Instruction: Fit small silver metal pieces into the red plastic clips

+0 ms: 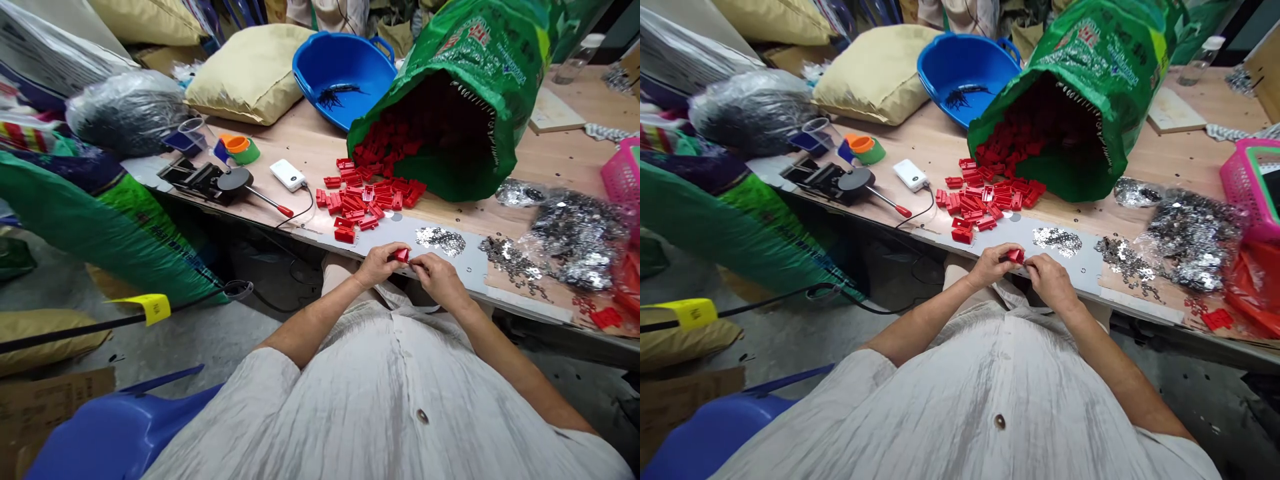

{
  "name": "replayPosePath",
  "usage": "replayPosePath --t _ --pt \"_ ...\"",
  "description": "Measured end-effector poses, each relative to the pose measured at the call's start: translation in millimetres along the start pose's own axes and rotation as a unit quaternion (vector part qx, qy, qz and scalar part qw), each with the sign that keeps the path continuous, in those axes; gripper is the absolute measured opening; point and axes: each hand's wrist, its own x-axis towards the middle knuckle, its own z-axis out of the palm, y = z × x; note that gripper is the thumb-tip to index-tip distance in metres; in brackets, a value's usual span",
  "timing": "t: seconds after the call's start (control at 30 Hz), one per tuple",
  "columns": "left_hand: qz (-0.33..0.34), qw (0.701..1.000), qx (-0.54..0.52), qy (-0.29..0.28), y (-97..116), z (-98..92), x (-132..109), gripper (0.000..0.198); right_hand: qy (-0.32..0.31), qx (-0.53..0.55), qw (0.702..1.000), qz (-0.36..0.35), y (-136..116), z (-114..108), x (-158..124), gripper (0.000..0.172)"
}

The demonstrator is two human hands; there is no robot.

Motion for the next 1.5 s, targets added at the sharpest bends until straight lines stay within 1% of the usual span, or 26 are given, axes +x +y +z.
replayPosePath --t 0.17,0.27,0.37,0.4,0.47,0.53,0.57,0.67,0.73,0.77,0.83,0.93,1.03,1.13,1.27,1.4,1.5 --pt "-0.001 1.0 -0.012 0.024 1 1.3 -9 0.031 0.025 0.04 0.999 0.006 3 -9 -12 0.026" --pt "0.013 0.998 -0.038 0.037 4 2.1 -14 0.03 0.028 0.07 0.997 0.015 3 -15 -20 0.025" --pt "0.015 0.996 -0.074 0.05 11 2.4 -18 0.028 -0.011 0.118 0.992 0.044 1 -20 -26 0.027" --pt "0.008 0.994 -0.096 0.057 14 2.8 -19 0.029 -0.027 0.132 0.99 0.049 0 -22 -27 0.03" --pt "-0.029 0.983 -0.168 0.072 21 4.5 -23 0.029 -0.053 0.155 0.986 0.042 -5 -26 -29 0.04" --pt "-0.079 0.953 -0.28 0.085 30 7.2 -27 0.025 -0.071 0.166 0.983 0.025 -10 -29 -30 0.048" --pt "-0.107 0.929 -0.344 0.084 33 8.7 -29 0.024 -0.079 0.17 0.982 0.018 -13 -30 -30 0.05" --pt "-0.181 0.839 -0.509 0.066 43 12.4 -35 0.028 -0.089 0.172 0.981 -0.001 -19 -31 -29 0.05" --pt "-0.217 0.789 -0.572 0.056 48 14.1 -38 0.026 -0.091 0.174 0.98 -0.01 -21 -30 -28 0.049" --pt "-0.23 0.772 -0.59 0.056 50 14.8 -39 0.024 -0.091 0.177 0.98 -0.012 -22 -29 -28 0.048" --pt "-0.247 0.747 -0.614 0.059 54 16.0 -40 0.019 -0.087 0.182 0.979 -0.011 -22 -28 -28 0.047" --pt "-0.266 0.724 -0.634 0.061 56 17.6 -41 0.012 -0.083 0.193 0.978 -0.011 -21 -27 -28 0.046" --pt "-0.281 0.709 -0.644 0.059 57 19.0 -41 0.008 -0.082 0.199 0.976 -0.016 -19 -28 -28 0.046" --pt "-0.287 0.702 -0.649 0.068 57 20.2 -41 0.007 -0.078 0.199 0.977 -0.02 -18 -28 -28 0.044" --pt "-0.286 0.7 -0.651 0.07 59 21.4 -43 0.009 -0.08 0.204 0.976 -0.022 -17 -26 -28 0.044" --pt "-0.289 0.697 -0.651 0.08 61 22.5 -45 0.009 -0.075 0.18 0.981 -0.018 -16 -25 -28 0.043" --pt "-0.295 0.697 -0.648 0.082 58 23.5 -46 0.01 -0.09 0.162 0.983 -0.02 -16 -25 -28 0.044"
